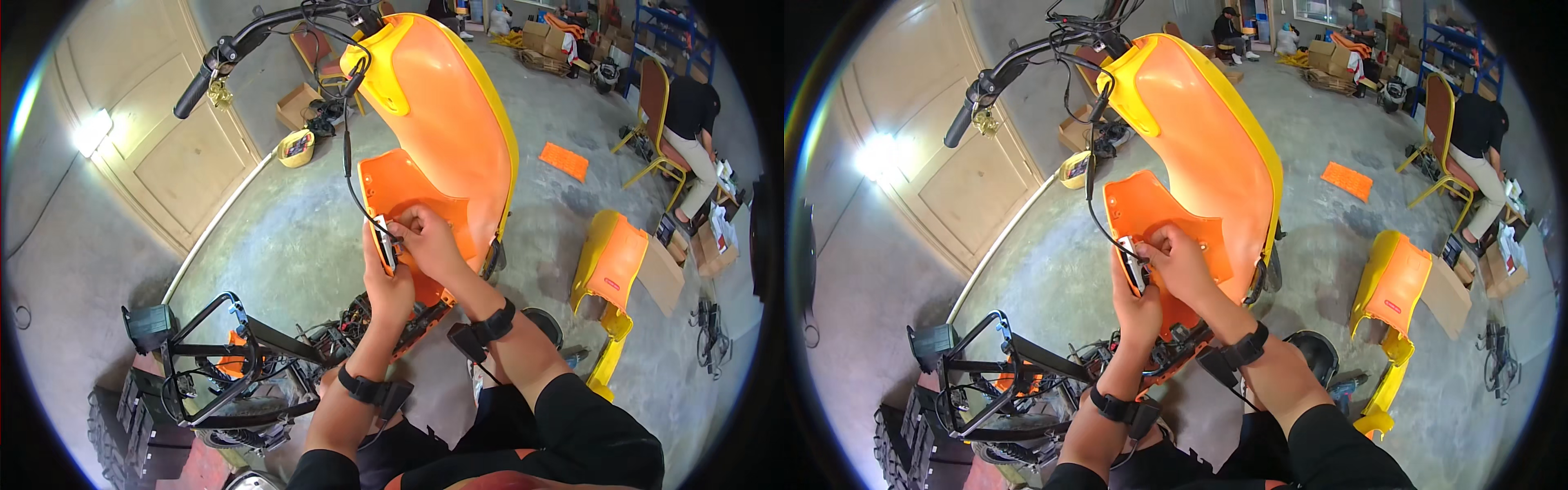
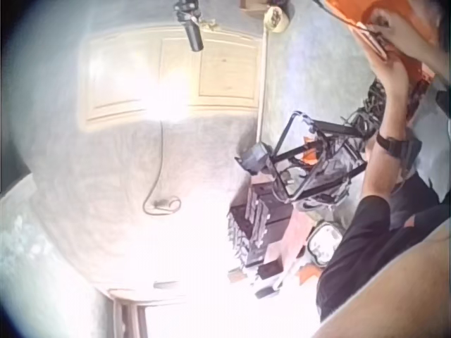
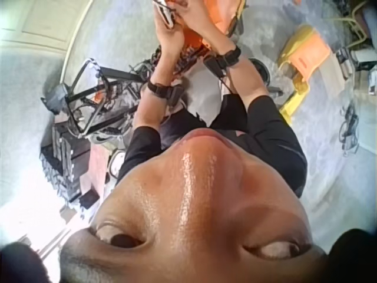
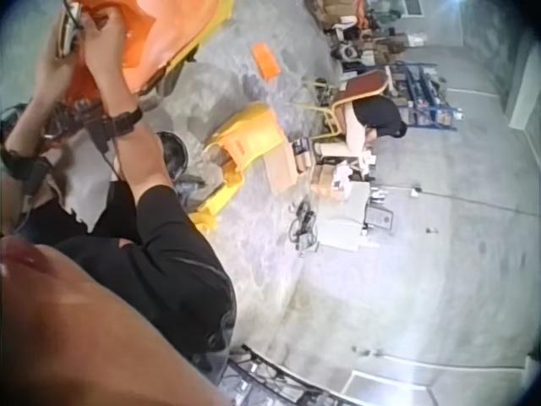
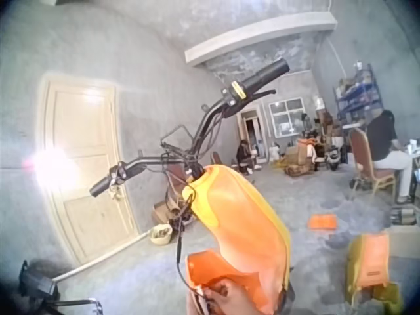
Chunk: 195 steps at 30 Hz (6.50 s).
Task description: The recorder uses an electric drill and hand tools to disassemble or repair the orange plastic body panels of a motorcycle or scooter.
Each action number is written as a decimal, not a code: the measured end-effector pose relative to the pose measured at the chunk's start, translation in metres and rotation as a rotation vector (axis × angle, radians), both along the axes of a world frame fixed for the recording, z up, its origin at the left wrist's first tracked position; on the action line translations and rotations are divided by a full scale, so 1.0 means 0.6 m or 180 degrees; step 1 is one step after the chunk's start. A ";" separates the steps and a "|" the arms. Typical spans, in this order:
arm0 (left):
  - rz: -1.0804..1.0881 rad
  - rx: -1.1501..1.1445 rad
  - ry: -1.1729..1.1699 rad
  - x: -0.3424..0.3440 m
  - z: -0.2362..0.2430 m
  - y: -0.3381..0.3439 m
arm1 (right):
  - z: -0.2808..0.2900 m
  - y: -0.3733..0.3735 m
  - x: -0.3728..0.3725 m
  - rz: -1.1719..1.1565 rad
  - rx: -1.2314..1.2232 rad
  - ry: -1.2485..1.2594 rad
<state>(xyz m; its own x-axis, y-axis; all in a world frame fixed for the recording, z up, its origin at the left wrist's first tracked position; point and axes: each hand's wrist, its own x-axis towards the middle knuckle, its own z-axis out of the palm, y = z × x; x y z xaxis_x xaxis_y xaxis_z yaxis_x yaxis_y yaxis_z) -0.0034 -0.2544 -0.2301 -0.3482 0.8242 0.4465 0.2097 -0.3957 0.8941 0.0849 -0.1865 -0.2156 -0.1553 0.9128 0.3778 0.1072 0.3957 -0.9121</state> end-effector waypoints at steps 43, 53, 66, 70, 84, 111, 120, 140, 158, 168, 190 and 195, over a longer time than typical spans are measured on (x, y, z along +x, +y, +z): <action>-0.0450 -0.0201 -0.0525 -0.007 -0.063 0.024 | -0.038 0.000 0.009 -0.0526 0.1442 -0.3078; -0.0294 -0.0586 -0.0103 -0.008 -0.059 0.020 | -0.072 0.014 0.001 -0.0622 0.1039 -0.2129; -0.0474 -0.0626 -0.0578 -0.022 -0.053 0.033 | -0.063 0.018 0.012 -0.0171 0.1207 -0.1740; -0.0493 -0.0878 -0.0722 -0.023 -0.041 0.023 | -0.056 0.018 0.022 -0.0006 0.1391 -0.1864; -0.0528 -0.0932 -0.0953 -0.026 -0.029 0.012 | -0.066 0.016 0.004 -0.0217 0.1285 -0.2249; -0.0480 -0.0792 -0.0760 -0.035 -0.051 0.023 | -0.077 0.014 -0.003 -0.0244 0.1177 -0.2272; -0.0505 -0.0930 -0.0424 -0.049 -0.041 0.020 | -0.061 0.027 0.027 0.0145 0.1896 -0.2151; -0.0576 -0.0892 -0.0611 -0.049 -0.050 0.022 | -0.066 0.012 0.017 0.0027 0.1629 -0.2212; -0.0220 -0.0874 -0.0203 -0.034 -0.046 0.018 | -0.073 -0.004 -0.007 -0.0566 0.0891 -0.2721; -0.0412 -0.1013 -0.0289 -0.041 -0.030 0.010 | -0.060 0.013 0.023 -0.0053 0.1723 -0.2264; -0.0386 -0.1356 0.0166 -0.040 0.004 -0.006 | -0.056 0.020 0.028 0.0155 0.2015 -0.2384; -0.0368 -0.1273 0.0049 -0.041 -0.007 -0.001 | -0.069 0.015 0.011 -0.0144 0.1499 -0.2577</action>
